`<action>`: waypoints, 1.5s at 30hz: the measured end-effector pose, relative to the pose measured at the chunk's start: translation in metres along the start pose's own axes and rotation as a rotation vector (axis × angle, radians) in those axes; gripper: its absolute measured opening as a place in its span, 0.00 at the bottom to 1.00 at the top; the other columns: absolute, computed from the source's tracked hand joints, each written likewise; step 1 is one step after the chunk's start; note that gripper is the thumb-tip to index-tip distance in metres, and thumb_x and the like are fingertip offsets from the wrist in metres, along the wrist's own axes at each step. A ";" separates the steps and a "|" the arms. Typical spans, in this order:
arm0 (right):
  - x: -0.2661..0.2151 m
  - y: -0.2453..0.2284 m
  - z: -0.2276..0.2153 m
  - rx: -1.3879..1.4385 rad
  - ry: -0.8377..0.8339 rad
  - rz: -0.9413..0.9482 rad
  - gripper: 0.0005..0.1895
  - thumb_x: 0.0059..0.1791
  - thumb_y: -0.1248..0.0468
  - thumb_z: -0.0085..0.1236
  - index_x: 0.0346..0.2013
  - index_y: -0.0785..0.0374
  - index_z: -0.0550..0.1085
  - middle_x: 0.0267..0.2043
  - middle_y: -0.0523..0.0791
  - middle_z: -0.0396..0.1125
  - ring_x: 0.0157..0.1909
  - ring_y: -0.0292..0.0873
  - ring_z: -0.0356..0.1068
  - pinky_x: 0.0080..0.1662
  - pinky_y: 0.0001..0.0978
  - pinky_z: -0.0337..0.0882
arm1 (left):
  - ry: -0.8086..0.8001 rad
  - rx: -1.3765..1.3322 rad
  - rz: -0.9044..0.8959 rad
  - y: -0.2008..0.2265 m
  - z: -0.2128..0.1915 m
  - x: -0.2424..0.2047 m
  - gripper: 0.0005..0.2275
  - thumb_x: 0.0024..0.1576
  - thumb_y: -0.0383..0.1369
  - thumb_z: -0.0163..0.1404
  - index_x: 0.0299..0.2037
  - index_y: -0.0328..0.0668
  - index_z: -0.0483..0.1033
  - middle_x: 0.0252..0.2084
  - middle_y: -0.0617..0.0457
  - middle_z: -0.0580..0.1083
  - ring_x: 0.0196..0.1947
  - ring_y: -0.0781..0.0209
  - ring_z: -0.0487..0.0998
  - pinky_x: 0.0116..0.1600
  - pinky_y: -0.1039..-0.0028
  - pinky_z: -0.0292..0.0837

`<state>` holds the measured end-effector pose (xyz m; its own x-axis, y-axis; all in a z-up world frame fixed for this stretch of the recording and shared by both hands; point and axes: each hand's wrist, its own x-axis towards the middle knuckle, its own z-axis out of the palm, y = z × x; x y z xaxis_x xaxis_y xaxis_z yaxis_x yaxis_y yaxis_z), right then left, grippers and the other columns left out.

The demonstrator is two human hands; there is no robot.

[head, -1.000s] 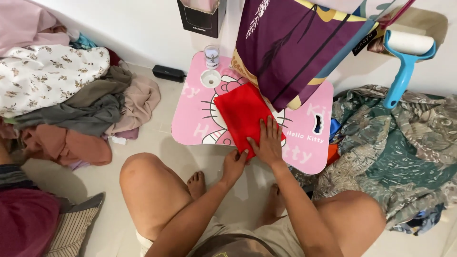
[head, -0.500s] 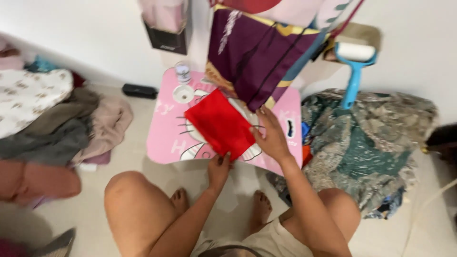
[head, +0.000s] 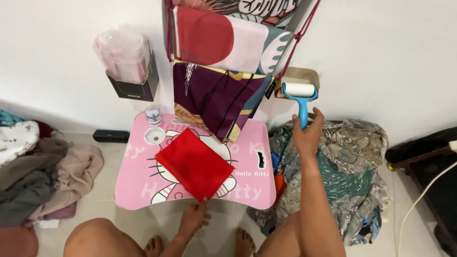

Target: A person uses a lint roller to clean a red patterned cloth on a small table, folding and unfolding it to reach all areas.

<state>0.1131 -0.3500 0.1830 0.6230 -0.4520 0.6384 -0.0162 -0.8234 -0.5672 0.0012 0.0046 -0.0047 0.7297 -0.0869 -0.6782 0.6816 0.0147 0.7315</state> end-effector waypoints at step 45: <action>-0.145 -0.115 0.186 -0.104 -0.987 -0.042 0.20 0.48 0.58 0.60 0.55 0.36 0.76 0.41 0.50 0.76 0.47 0.59 0.75 0.47 0.49 0.73 | -0.316 1.367 1.049 0.003 0.060 0.090 0.48 0.52 0.60 0.52 0.75 0.33 0.49 0.78 0.37 0.50 0.80 0.39 0.39 0.82 0.54 0.24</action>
<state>0.1699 -0.1259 0.0595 0.9956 0.0275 -0.0892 -0.0183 -0.8796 -0.4753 0.0656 -0.0632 -0.0599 0.6422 -0.7665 -0.0046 -0.6821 -0.5742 0.4528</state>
